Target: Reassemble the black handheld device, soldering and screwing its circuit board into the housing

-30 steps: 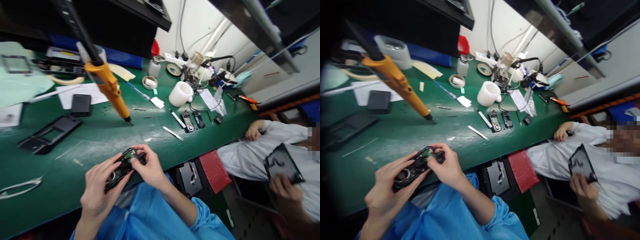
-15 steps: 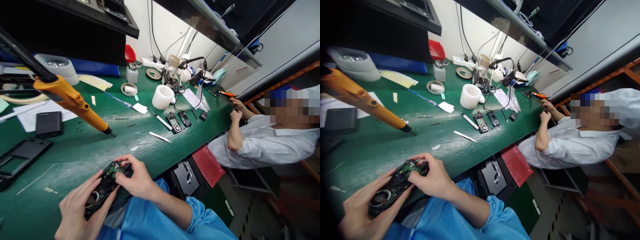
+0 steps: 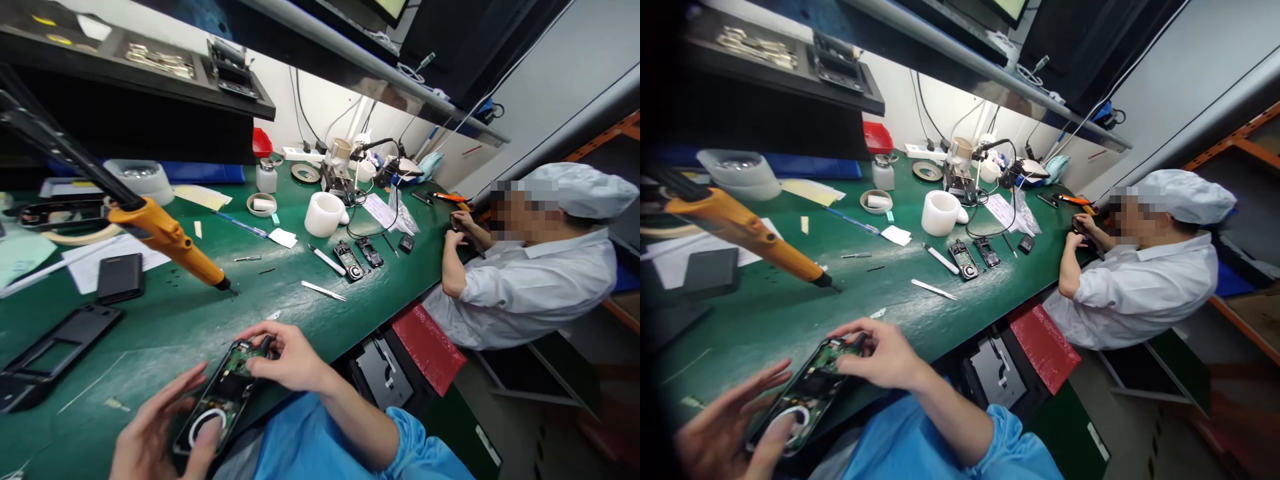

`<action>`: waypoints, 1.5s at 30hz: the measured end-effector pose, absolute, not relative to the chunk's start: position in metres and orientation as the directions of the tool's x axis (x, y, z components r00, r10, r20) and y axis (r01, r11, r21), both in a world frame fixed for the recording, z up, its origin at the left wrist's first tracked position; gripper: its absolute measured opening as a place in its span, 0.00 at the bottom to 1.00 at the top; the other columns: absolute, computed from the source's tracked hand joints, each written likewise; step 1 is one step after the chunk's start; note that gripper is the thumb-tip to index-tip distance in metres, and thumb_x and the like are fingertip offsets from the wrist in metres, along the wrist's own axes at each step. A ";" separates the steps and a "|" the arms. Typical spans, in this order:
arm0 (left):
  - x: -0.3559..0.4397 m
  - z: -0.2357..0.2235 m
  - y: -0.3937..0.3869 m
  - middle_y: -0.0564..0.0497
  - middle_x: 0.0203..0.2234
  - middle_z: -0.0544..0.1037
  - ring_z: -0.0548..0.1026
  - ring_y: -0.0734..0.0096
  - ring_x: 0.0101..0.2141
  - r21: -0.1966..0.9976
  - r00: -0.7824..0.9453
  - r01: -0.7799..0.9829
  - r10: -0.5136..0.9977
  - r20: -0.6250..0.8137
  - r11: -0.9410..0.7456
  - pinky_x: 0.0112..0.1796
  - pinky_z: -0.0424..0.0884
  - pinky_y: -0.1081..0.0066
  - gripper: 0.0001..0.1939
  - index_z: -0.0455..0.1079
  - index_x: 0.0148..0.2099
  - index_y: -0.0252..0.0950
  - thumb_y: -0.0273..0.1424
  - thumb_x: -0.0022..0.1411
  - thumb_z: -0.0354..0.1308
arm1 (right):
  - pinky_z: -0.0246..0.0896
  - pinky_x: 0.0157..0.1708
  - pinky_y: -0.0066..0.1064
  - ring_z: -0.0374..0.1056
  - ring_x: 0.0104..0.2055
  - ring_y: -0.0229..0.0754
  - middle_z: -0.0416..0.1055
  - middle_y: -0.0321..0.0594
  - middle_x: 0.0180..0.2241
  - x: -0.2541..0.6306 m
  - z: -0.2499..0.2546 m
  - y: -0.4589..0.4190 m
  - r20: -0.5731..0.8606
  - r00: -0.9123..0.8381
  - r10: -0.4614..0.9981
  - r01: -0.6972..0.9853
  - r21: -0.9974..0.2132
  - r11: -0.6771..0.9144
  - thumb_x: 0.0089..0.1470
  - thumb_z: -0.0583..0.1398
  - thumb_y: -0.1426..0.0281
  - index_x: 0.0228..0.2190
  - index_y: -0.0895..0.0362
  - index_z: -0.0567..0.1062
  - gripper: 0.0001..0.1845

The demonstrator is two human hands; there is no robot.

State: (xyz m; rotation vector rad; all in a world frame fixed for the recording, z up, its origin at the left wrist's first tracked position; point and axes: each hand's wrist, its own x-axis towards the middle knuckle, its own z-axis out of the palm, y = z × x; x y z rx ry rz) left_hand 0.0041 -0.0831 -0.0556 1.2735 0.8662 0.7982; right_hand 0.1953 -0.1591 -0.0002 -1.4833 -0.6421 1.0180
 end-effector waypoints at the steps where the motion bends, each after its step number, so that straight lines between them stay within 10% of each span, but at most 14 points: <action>1: 0.009 -0.043 -0.084 0.48 0.61 0.81 0.79 0.54 0.61 0.979 0.456 -0.078 0.880 -0.134 0.189 0.60 0.77 0.65 0.28 0.75 0.62 0.44 0.44 0.64 0.77 | 0.60 0.34 0.26 0.64 0.32 0.33 0.76 0.32 0.36 0.201 0.003 -0.160 -0.228 0.450 0.864 -0.157 -0.972 -0.175 0.46 0.72 0.67 0.46 0.52 0.86 0.22; 9: 0.051 0.001 -0.084 0.37 0.61 0.82 0.86 0.44 0.45 0.645 0.741 -0.090 0.484 -0.466 0.759 0.34 0.84 0.61 0.41 0.79 0.66 0.37 0.57 0.59 0.75 | 0.74 0.51 0.33 0.80 0.47 0.42 0.84 0.39 0.46 0.229 0.010 -0.166 -0.157 0.468 0.870 -0.110 -0.987 -0.119 0.55 0.72 0.61 0.50 0.51 0.83 0.22; 15: 0.054 -0.024 -0.080 0.38 0.58 0.84 0.87 0.47 0.47 0.599 0.732 -0.273 0.566 -0.378 0.753 0.37 0.85 0.64 0.36 0.82 0.63 0.40 0.54 0.60 0.77 | 0.77 0.41 0.32 0.79 0.43 0.42 0.82 0.44 0.49 0.224 0.001 -0.172 0.291 0.653 0.699 0.454 -0.889 -0.054 0.67 0.66 0.63 0.52 0.50 0.81 0.14; 20: 0.053 -0.030 -0.080 0.40 0.62 0.82 0.82 0.43 0.60 0.601 0.674 -0.310 0.616 -0.407 0.737 0.58 0.82 0.55 0.38 0.81 0.64 0.42 0.54 0.57 0.79 | 0.79 0.48 0.36 0.79 0.50 0.47 0.81 0.44 0.49 0.209 0.010 -0.173 0.526 0.276 0.805 0.809 -0.580 0.101 0.67 0.69 0.63 0.57 0.49 0.78 0.19; 26: 0.050 -0.035 -0.080 0.40 0.66 0.79 0.76 0.42 0.66 0.647 0.718 -0.299 0.612 -0.331 0.701 0.68 0.72 0.51 0.35 0.78 0.67 0.41 0.52 0.63 0.76 | 0.77 0.45 0.35 0.78 0.44 0.44 0.81 0.41 0.43 0.204 0.014 -0.162 0.534 0.267 0.802 0.824 -0.558 0.097 0.71 0.62 0.72 0.57 0.52 0.76 0.15; 37: 0.047 -0.031 -0.080 0.39 0.62 0.81 0.80 0.41 0.62 0.667 0.725 -0.258 0.597 -0.345 0.699 0.60 0.81 0.53 0.37 0.77 0.67 0.41 0.54 0.63 0.75 | 0.78 0.47 0.40 0.80 0.47 0.48 0.84 0.43 0.46 0.216 0.016 -0.164 0.424 0.241 0.873 0.773 -0.628 0.091 0.66 0.70 0.63 0.58 0.50 0.78 0.21; 45: 0.050 -0.038 -0.088 0.37 0.63 0.79 0.82 0.45 0.57 0.702 0.721 -0.233 0.604 -0.340 0.673 0.52 0.85 0.56 0.37 0.71 0.71 0.41 0.53 0.68 0.71 | 0.77 0.44 0.35 0.79 0.42 0.43 0.82 0.39 0.40 0.216 0.016 -0.159 0.533 0.385 0.753 0.781 -0.623 0.042 0.70 0.64 0.70 0.48 0.51 0.81 0.07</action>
